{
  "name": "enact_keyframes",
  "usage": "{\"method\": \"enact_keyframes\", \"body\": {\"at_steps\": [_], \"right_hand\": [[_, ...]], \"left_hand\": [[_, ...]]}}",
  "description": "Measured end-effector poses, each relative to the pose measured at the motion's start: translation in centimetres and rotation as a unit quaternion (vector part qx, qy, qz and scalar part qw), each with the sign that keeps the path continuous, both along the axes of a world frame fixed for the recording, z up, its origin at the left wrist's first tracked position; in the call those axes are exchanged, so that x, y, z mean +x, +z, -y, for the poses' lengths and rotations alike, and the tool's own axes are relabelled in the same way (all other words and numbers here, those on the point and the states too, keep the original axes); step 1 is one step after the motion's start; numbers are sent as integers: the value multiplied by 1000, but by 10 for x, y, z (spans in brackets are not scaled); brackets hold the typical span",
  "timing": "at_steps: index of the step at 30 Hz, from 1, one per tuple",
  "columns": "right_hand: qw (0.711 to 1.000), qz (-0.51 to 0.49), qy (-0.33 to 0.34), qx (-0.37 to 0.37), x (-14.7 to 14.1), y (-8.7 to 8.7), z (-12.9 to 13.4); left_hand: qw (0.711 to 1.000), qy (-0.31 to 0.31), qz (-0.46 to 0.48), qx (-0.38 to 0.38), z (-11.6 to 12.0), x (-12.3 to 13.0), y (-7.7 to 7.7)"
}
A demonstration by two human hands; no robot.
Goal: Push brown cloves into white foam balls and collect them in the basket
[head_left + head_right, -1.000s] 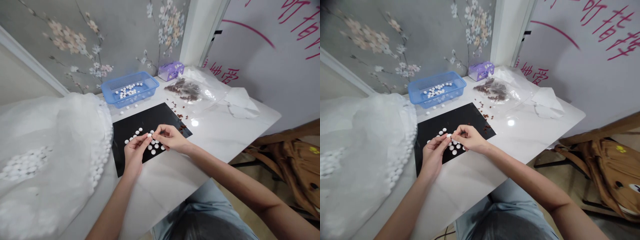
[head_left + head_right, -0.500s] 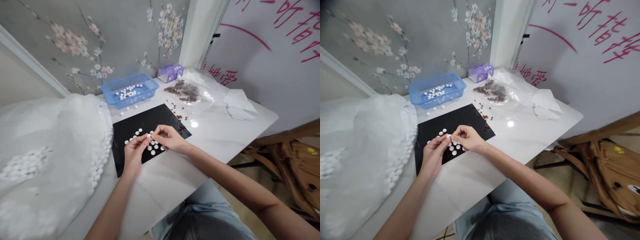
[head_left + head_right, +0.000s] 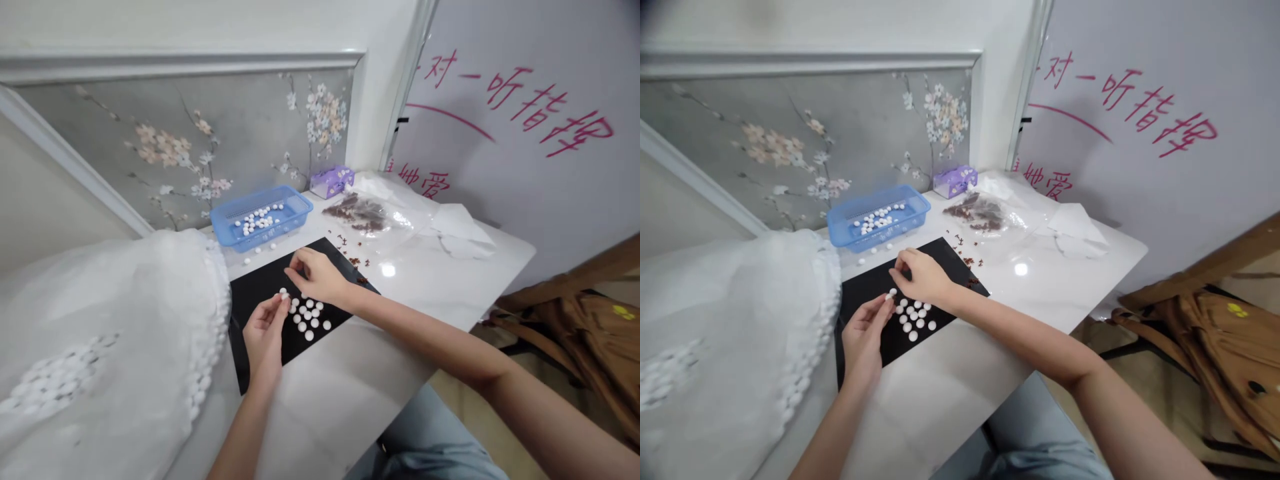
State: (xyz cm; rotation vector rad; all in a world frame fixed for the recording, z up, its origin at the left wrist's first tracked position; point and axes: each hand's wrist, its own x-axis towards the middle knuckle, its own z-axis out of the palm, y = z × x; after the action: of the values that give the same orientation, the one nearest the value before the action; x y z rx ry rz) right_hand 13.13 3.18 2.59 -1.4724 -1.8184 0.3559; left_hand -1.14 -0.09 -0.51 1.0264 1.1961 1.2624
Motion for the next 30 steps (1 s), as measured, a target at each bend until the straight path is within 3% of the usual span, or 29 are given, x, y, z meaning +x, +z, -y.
{"method": "enact_keyframes", "body": {"at_steps": [2, 6, 11, 14, 19, 22, 25, 27, 30], "right_hand": [[994, 80, -61, -52, -9, -2, -31], [985, 116, -98, -81, -30, -14, -82], [985, 132, -84, -75, -47, -17, -102], [989, 130, -70, -34, -44, -11, -86], [990, 134, 5, 37, -15, -14, -27], [994, 62, 50, 79, 3, -24, 4], [990, -3, 84, 114, 11, -31, 24], [983, -10, 123, 137, 10, -33, 32], [975, 10, 184, 124, 8, -31, 36]], "left_hand": [[997, -1, -67, 28, -2, -3, -1], [987, -36, -144, 57, -2, -8, -3], [935, -84, -311, 146, -1, -11, -5], [918, -72, -347, 180, -3, -14, -9], [930, -54, -326, 159, -7, -17, -15], [952, -51, -266, 141, -5, -15, -13], [987, -60, -135, 66, -2, -11, -7], [995, -63, -76, 35, -1, -8, -3], [994, -79, -75, 18, -2, -7, 0]]}}
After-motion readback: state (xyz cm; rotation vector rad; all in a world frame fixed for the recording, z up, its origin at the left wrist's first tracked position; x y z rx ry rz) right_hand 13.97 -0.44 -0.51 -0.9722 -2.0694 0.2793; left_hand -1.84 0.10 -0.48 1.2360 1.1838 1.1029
